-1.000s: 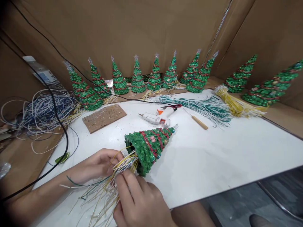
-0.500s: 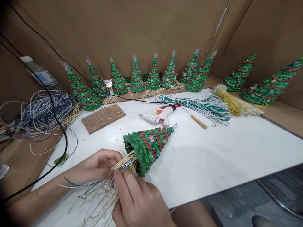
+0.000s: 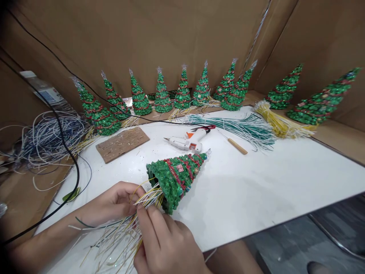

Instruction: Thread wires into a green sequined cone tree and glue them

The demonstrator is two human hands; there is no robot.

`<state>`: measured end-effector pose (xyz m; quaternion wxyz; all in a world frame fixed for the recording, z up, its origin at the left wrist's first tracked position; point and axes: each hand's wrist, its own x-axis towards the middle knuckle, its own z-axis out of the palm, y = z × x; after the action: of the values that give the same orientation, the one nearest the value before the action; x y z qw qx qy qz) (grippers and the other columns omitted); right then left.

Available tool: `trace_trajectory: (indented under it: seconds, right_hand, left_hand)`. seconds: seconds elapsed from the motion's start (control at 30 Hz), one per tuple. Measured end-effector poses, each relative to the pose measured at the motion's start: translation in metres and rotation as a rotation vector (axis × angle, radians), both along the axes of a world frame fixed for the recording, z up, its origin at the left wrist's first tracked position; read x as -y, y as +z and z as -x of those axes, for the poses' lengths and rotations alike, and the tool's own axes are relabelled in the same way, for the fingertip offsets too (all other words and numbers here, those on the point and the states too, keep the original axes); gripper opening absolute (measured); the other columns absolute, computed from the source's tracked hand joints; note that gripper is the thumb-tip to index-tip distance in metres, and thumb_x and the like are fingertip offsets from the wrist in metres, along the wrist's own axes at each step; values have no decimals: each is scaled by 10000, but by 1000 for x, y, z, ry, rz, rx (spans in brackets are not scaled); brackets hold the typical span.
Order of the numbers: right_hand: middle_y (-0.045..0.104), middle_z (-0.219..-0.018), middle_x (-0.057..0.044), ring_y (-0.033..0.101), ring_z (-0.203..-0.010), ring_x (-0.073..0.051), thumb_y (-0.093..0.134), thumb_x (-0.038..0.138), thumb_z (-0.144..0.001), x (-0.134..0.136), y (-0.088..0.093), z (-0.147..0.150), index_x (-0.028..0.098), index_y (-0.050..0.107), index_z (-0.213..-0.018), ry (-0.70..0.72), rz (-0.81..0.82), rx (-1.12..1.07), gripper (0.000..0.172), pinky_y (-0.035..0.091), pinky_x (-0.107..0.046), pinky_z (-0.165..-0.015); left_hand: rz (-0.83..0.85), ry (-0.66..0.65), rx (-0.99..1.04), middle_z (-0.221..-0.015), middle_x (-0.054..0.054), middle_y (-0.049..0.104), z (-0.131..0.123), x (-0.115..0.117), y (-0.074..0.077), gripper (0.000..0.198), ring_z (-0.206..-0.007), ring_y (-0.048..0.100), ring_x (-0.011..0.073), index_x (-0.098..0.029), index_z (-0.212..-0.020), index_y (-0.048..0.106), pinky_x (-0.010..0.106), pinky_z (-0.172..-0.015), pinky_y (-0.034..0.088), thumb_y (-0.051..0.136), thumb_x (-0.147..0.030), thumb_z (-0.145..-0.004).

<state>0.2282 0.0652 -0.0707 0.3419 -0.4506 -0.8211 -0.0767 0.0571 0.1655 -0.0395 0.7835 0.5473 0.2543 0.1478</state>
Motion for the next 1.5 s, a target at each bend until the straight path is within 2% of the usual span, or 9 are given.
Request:
trace_trajectory:
  seconds: [0.37, 0.53, 0.7, 0.83, 1.0, 1.23, 1.33, 1.5]
  right_hand:
    - [583, -1106, -122, 610, -787, -181, 340, 157, -791, -2, 2, 0, 55, 528, -1181, 0, -15, -5, 445, 541, -255, -553]
    - [582, -1112, -116, 611, -782, -176, 350, 148, -795, -2, 2, -1, 62, 536, -1207, 20, 11, 4, 461, 542, -248, -559]
    - [586, -1092, -118, 609, -768, -174, 348, 146, -792, -2, 2, -1, 63, 549, -1196, 13, 3, 1, 458, 542, -252, -545]
    - [583, -1100, -124, 606, -759, -173, 349, 155, -793, -1, 1, -1, 71, 555, -1182, 14, 4, 13, 448, 540, -258, -539]
    - [580, -1109, -129, 611, -770, -182, 358, 151, -786, -1, 0, -1, 71, 532, -1192, 17, -3, -1, 449, 542, -263, -534]
    - [583, -1087, -119, 608, -712, -180, 352, 153, -752, -2, 3, -2, 78, 457, -1307, 25, 33, 57, 569, 528, -266, -495]
    - [576, -1109, -125, 609, -739, -180, 338, 155, -745, -3, 3, -2, 53, 505, -1263, 16, 38, 65, 554, 529, -256, -514]
    - [594, -1063, -110, 608, -739, -182, 333, 155, -744, -3, 3, 0, 62, 568, -1165, 4, 21, 25, 491, 532, -257, -531]
  left_hand:
    - [18, -2, -7, -763, 32, 632, 2, -1, -4, 118, -665, 560, 106, -119, -864, 635, 201, -621, 429, 661, -201, -783]
    - [28, -14, -6, -745, 33, 624, 1, -1, 1, 137, -648, 556, 107, -117, -871, 628, 211, -623, 435, 640, -239, -810]
    - [45, 7, 4, -742, 30, 624, 0, 0, 4, 159, -639, 541, 108, -121, -874, 648, 205, -606, 411, 644, -248, -778]
    - [60, 71, -47, -733, 38, 633, 0, 1, 3, 172, -635, 522, 112, -118, -868, 677, 199, -584, 385, 615, -234, -757]
    - [42, 42, -28, -750, 45, 646, 1, 2, -1, 186, -646, 544, 113, -123, -888, 664, 206, -613, 403, 668, -279, -786]
    - [62, 13, -8, -741, 27, 646, -1, 2, 1, 152, -645, 569, 75, -113, -850, 645, 160, -614, 412, 717, -221, -773]
    - [67, 12, -11, -749, 14, 646, -1, 2, 0, 147, -661, 577, 72, -124, -846, 635, 157, -628, 422, 733, -179, -752]
    - [33, -9, 31, -790, 35, 651, 1, 2, 1, 217, -699, 581, 95, -122, -926, 652, 169, -639, 415, 731, -205, -742]
